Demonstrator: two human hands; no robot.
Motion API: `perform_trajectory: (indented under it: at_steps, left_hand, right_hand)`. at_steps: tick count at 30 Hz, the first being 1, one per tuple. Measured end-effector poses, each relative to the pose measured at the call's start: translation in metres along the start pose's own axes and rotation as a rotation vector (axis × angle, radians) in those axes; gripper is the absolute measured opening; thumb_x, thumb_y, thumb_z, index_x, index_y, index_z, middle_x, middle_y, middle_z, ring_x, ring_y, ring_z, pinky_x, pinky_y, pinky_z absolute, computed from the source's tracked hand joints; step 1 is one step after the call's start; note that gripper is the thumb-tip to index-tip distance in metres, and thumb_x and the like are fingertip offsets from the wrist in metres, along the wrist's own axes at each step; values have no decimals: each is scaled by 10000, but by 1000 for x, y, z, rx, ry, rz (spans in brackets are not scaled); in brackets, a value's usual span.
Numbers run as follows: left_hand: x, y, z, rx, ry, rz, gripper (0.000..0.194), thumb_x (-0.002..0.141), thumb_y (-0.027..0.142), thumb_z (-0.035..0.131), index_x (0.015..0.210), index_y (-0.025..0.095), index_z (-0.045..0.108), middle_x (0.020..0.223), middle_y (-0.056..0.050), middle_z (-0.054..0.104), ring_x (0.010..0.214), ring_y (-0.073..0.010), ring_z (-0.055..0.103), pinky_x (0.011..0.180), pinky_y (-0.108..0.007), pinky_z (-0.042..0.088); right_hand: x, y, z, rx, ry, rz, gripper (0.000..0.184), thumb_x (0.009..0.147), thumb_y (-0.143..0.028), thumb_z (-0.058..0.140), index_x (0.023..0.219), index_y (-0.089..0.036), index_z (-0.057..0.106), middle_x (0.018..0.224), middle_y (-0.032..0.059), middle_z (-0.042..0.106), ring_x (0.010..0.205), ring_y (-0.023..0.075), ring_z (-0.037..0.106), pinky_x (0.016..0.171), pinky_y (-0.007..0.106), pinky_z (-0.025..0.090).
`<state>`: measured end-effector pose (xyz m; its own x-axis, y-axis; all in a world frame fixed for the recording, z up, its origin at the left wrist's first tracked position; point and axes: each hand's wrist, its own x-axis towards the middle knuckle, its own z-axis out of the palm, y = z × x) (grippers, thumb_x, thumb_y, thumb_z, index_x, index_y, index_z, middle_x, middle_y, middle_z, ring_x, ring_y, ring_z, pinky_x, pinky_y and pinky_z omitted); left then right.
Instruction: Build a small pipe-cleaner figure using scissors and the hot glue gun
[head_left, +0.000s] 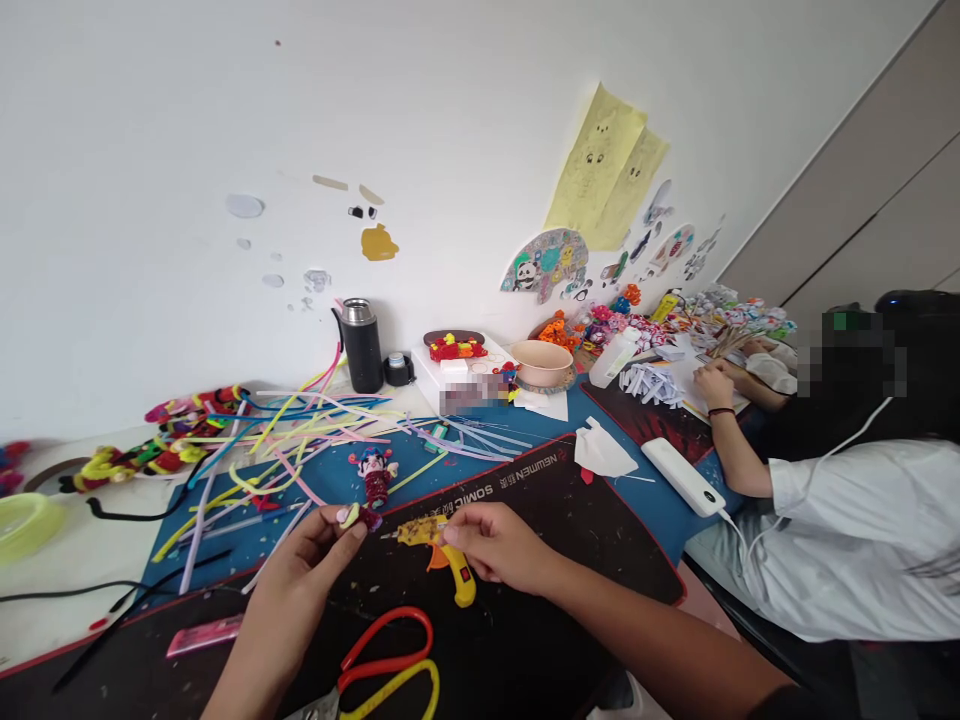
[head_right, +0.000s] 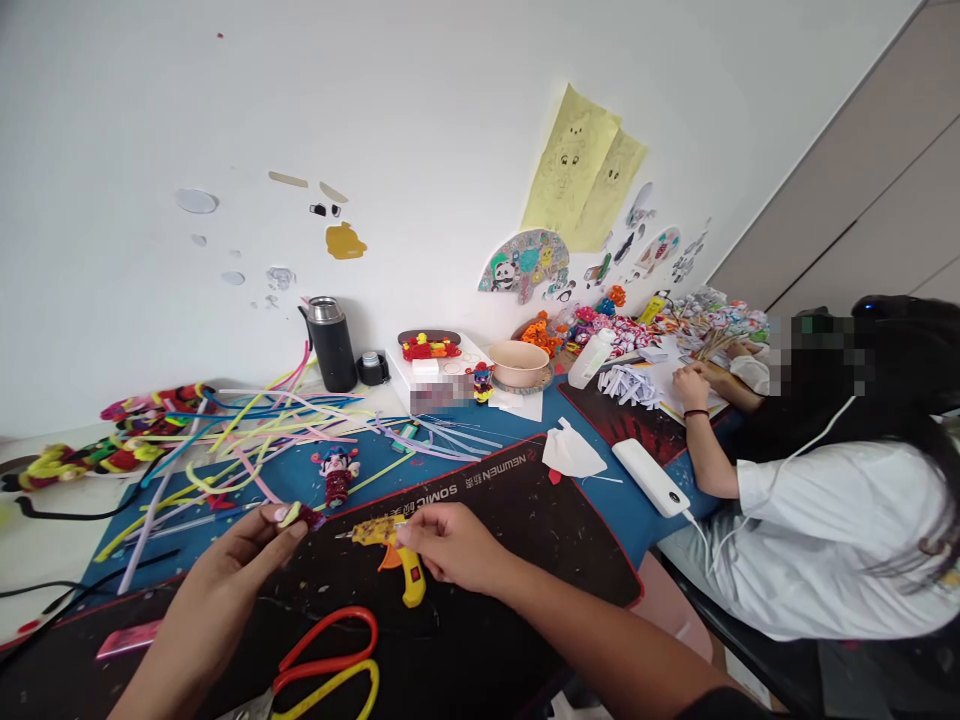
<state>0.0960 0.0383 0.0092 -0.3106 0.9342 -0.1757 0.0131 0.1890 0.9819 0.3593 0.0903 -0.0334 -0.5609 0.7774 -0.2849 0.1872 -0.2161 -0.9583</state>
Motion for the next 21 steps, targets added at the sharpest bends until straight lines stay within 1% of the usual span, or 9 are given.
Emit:
perform_trajectory:
  at_steps: [4,5,8,11,13,15,18,21]
  left_hand:
    - [-2,-3,6,11,-57,21,617,595,820,885,797,254,743,779,-23,688,777,-248,602,724,-345,506]
    - [-2,-5,7,25,-80,30,604,620,816,874,795,254,740,775,-24,688,769,-246,601,714,-343,505]
    - [-2,-11,7,61,-134,52,577,682,801,850,804,249,732,769,-22,683,760,-239,599,706,-336,506]
    - [-2,-14,6,88,-152,66,566,735,797,818,824,246,720,770,-12,669,760,-231,597,715,-330,511]
    - [-3,-14,5,113,-154,84,562,757,798,800,842,249,717,785,-9,668,768,-231,601,725,-327,512]
    - [-4,-13,6,141,-167,105,558,773,800,785,856,253,719,799,-9,671,777,-233,607,729,-324,510]
    - [-5,-12,8,169,-206,118,552,795,804,760,848,257,716,802,-11,664,778,-234,603,725,-321,511]
    - [-5,-14,11,181,-231,120,546,816,803,739,843,258,714,798,-13,657,768,-231,587,712,-319,510]
  right_hand:
    - [17,-8,27,18,-7,-89,534,950,-686,759,1066,-165,734,556,-89,539,456,82,441,479,209,353]
    - [20,-11,33,4,-9,-107,512,965,-667,752,1091,-172,738,596,-78,569,477,85,466,489,211,367]
    - [27,-25,44,-31,18,-140,401,969,-555,797,1107,-185,733,622,-81,553,516,92,486,510,218,374]
    - [30,-41,43,-105,50,-154,259,998,-412,780,1103,-176,754,649,-69,565,568,97,494,546,223,369]
    - [31,-49,38,-145,52,-122,208,1001,-357,777,1094,-171,762,666,-63,575,588,98,492,556,225,365]
    - [31,-54,33,-172,43,-103,179,999,-334,781,1073,-171,770,662,-67,563,585,95,468,551,227,348]
    - [33,-56,28,-213,17,-119,168,984,-331,802,1047,-176,784,624,-82,521,567,94,433,536,233,324]
    - [34,-56,28,-260,-18,-135,178,965,-334,821,1047,-178,794,614,-87,530,563,95,449,531,238,327]
